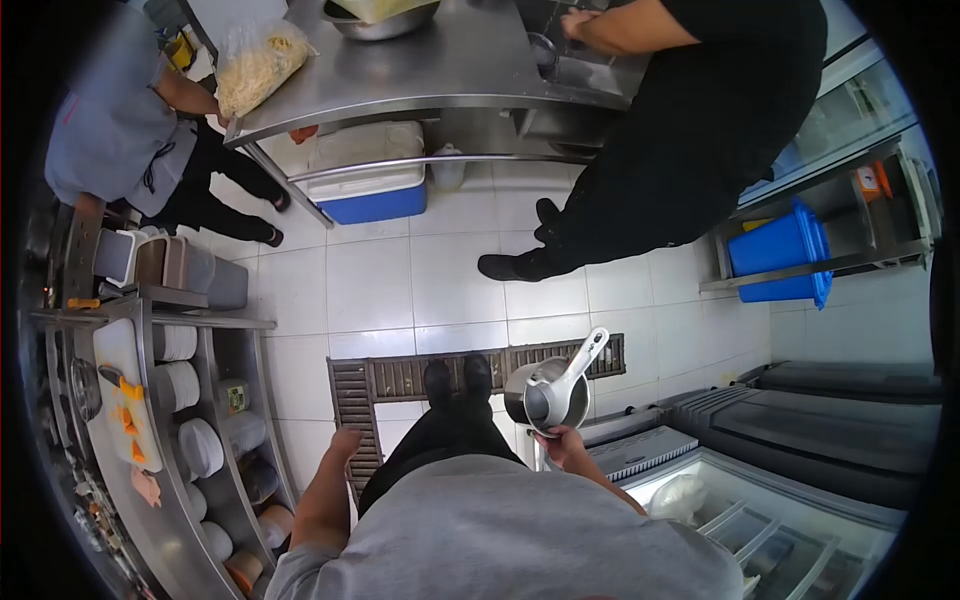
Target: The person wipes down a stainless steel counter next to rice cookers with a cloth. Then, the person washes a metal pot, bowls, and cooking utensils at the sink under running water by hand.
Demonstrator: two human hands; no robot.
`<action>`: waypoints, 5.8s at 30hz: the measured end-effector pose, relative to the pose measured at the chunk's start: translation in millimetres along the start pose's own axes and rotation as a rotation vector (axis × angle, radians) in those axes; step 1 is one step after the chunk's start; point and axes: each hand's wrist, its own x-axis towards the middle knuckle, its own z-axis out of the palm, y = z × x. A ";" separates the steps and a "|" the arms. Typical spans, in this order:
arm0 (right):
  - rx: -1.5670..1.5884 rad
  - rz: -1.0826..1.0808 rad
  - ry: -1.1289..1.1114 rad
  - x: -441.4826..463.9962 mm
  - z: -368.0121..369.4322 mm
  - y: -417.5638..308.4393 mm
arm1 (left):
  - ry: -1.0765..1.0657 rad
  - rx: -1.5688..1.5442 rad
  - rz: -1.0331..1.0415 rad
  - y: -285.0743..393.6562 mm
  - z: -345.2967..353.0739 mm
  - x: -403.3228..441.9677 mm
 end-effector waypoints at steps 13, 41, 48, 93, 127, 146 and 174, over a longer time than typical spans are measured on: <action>0.030 -0.038 0.096 -51.3 -18.9 -5.9 | 0.026 -0.386 -0.018 118.2 -83.6 38.5; -0.130 0.004 0.080 -48.7 -46.4 -77.8 | 0.067 0.637 0.548 118.6 -46.0 100.6; 0.019 -0.056 0.094 -71.3 -64.1 -126.8 | -0.188 0.966 0.419 152.7 -25.7 106.1; -0.940 -0.013 -0.684 131.1 658.0 -554.5 | 0.796 -0.757 0.365 713.0 -413.0 410.3; -0.775 0.374 -1.012 244.4 863.6 -840.7 | 0.621 0.614 1.371 980.3 -582.4 692.2; -1.622 -1.494 -0.473 290.2 831.7 -774.6 | -0.025 -1.781 0.128 961.8 -527.8 748.7; -1.668 -1.149 -1.287 150.9 859.4 -563.6 | 0.021 -1.552 0.113 841.5 -374.3 663.8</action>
